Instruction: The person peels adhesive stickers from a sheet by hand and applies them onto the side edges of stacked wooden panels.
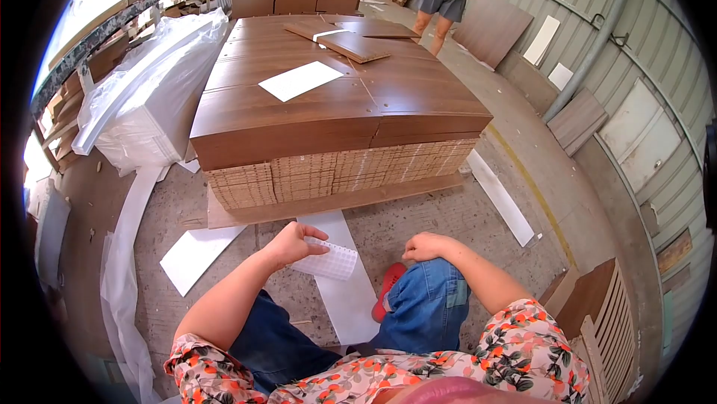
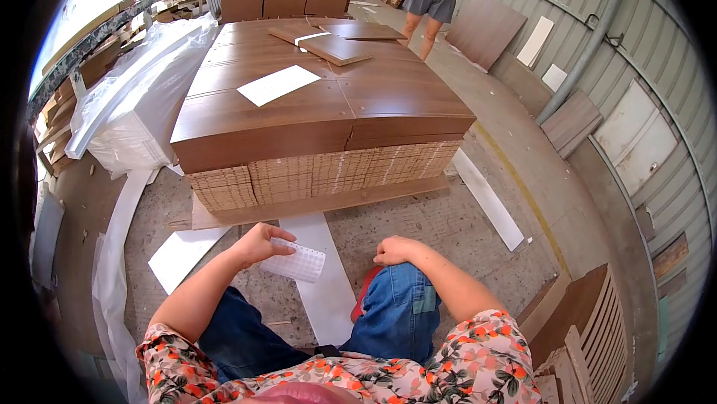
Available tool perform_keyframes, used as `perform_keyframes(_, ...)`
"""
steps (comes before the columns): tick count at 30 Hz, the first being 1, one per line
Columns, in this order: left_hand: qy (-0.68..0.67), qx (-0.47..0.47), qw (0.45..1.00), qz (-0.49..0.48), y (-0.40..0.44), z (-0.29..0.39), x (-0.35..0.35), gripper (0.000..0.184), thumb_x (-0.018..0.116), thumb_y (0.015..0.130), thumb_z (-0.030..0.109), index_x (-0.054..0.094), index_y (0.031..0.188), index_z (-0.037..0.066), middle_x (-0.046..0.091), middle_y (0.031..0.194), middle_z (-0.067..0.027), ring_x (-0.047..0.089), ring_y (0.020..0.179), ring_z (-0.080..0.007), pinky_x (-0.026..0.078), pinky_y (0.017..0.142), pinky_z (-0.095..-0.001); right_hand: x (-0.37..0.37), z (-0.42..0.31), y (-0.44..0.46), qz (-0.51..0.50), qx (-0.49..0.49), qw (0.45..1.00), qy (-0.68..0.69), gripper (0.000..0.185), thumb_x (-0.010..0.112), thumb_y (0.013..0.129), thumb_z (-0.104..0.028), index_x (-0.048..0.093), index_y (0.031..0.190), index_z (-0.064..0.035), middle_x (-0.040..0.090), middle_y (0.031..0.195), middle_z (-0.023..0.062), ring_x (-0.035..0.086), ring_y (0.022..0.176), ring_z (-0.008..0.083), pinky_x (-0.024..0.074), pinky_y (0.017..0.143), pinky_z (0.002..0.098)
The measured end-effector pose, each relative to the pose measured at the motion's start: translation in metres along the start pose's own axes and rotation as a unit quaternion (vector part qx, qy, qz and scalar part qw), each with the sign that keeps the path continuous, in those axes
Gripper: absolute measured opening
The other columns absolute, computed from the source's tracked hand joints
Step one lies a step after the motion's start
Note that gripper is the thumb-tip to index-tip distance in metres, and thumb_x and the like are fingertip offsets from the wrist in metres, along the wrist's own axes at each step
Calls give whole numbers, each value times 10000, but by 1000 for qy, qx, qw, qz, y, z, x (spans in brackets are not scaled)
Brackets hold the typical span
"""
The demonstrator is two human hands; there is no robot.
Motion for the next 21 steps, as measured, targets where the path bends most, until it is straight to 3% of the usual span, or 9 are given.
perform_keyframes(15, -2, 0, 1000, 5, 2, -4, -1, 337, 771, 708, 162, 685, 1003, 23, 663, 915, -123, 607, 834, -181, 478, 769, -289, -3, -4, -5, -2, 3, 1000, 15, 334, 566, 807, -373, 695, 912, -83, 671, 933, 163, 623, 937, 311, 477, 831, 390)
perform_keyframes(21, 2, 7, 1000, 9, 1, -2, -2, 333, 771, 708, 161, 687, 1001, 26, 662, 915, -124, 606, 832, -181, 478, 769, -290, -2, -3, -4, -16, 14, 1000, -5, 352, 555, 837, -376, 682, 995, -88, 676, 943, 142, 622, 951, 295, 473, 840, 369)
Point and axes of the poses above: each hand's wrist, its own y-axis towards the middle knuckle, its own x-axis out of the palm, z = x × y, the point moved 9 cm from there along y, towards the middle knuckle
